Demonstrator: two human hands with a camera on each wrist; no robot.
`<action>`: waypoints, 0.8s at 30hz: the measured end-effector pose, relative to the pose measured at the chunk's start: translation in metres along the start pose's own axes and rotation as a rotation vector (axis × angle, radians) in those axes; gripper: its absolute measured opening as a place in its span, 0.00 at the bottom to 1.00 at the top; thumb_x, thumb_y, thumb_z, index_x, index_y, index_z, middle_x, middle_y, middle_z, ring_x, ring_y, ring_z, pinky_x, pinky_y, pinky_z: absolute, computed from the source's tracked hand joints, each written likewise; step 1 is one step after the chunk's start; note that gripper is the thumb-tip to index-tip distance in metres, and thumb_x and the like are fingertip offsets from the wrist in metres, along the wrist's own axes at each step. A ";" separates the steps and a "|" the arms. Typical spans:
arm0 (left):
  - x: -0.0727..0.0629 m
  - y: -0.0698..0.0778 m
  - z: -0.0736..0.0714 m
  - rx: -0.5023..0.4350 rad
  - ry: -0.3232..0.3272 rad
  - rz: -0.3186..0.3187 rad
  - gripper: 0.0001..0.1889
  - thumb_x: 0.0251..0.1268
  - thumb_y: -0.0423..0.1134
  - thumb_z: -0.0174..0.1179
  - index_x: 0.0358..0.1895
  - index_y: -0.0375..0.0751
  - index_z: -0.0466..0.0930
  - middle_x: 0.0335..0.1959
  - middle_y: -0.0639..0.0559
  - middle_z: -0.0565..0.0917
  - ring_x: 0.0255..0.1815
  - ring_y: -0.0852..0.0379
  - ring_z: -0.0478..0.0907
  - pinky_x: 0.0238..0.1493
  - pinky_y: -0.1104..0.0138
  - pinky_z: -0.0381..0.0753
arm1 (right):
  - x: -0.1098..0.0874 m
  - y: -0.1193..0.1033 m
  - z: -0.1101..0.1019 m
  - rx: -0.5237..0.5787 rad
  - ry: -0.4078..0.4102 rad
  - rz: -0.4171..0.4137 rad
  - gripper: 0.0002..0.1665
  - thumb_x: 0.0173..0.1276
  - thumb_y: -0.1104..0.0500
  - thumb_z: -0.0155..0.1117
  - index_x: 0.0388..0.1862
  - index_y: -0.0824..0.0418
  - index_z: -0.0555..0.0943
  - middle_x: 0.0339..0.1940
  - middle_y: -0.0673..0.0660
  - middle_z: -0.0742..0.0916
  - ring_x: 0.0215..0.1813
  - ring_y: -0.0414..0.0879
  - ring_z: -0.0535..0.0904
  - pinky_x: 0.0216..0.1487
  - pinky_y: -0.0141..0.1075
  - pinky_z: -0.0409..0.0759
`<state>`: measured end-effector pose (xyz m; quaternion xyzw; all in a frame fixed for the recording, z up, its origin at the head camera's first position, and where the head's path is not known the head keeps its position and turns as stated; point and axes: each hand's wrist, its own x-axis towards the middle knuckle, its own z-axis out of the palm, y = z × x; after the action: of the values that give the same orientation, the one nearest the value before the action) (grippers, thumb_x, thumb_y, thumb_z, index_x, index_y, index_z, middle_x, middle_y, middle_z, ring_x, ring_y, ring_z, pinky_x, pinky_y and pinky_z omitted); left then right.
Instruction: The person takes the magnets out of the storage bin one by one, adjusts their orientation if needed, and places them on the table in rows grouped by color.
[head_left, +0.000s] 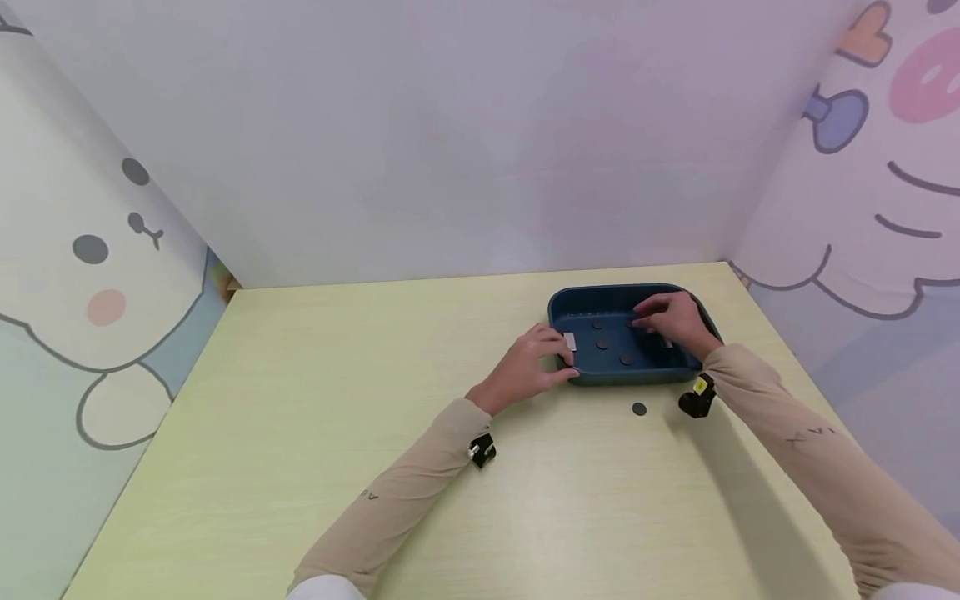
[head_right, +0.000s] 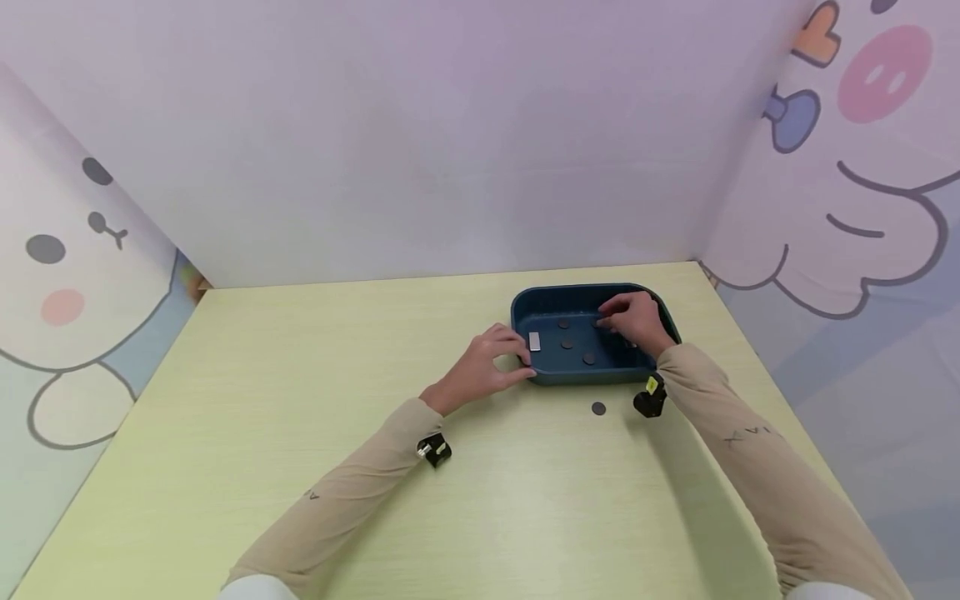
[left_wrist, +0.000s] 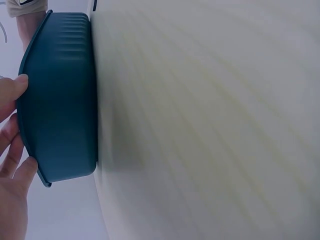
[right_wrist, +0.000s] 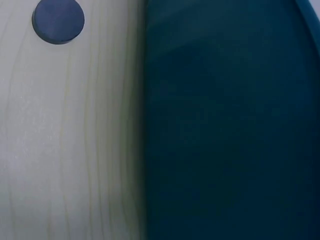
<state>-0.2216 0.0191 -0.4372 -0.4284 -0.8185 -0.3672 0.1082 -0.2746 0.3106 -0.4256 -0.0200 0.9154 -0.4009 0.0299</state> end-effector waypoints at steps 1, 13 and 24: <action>0.000 0.000 0.000 0.002 -0.002 0.000 0.05 0.56 0.41 0.69 0.32 0.47 0.83 0.38 0.57 0.80 0.46 0.60 0.71 0.56 0.69 0.68 | 0.001 0.001 0.001 0.001 -0.007 0.004 0.13 0.63 0.70 0.61 0.47 0.73 0.80 0.43 0.71 0.83 0.33 0.51 0.82 0.30 0.32 0.78; 0.001 0.000 0.001 0.010 -0.004 -0.003 0.05 0.55 0.42 0.69 0.32 0.48 0.83 0.38 0.57 0.80 0.46 0.60 0.71 0.57 0.70 0.68 | 0.006 0.003 0.009 -0.088 -0.023 -0.009 0.11 0.61 0.67 0.66 0.42 0.72 0.83 0.36 0.66 0.84 0.32 0.50 0.78 0.30 0.34 0.75; 0.001 -0.001 0.001 0.007 -0.001 -0.007 0.05 0.55 0.42 0.69 0.32 0.47 0.83 0.39 0.57 0.80 0.47 0.60 0.71 0.57 0.69 0.68 | 0.008 0.000 0.012 -0.162 0.011 -0.071 0.08 0.58 0.67 0.68 0.36 0.71 0.84 0.33 0.65 0.86 0.34 0.53 0.79 0.32 0.38 0.75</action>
<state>-0.2223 0.0198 -0.4379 -0.4255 -0.8214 -0.3642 0.1080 -0.2819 0.3009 -0.4339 -0.0526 0.9438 -0.3263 0.0087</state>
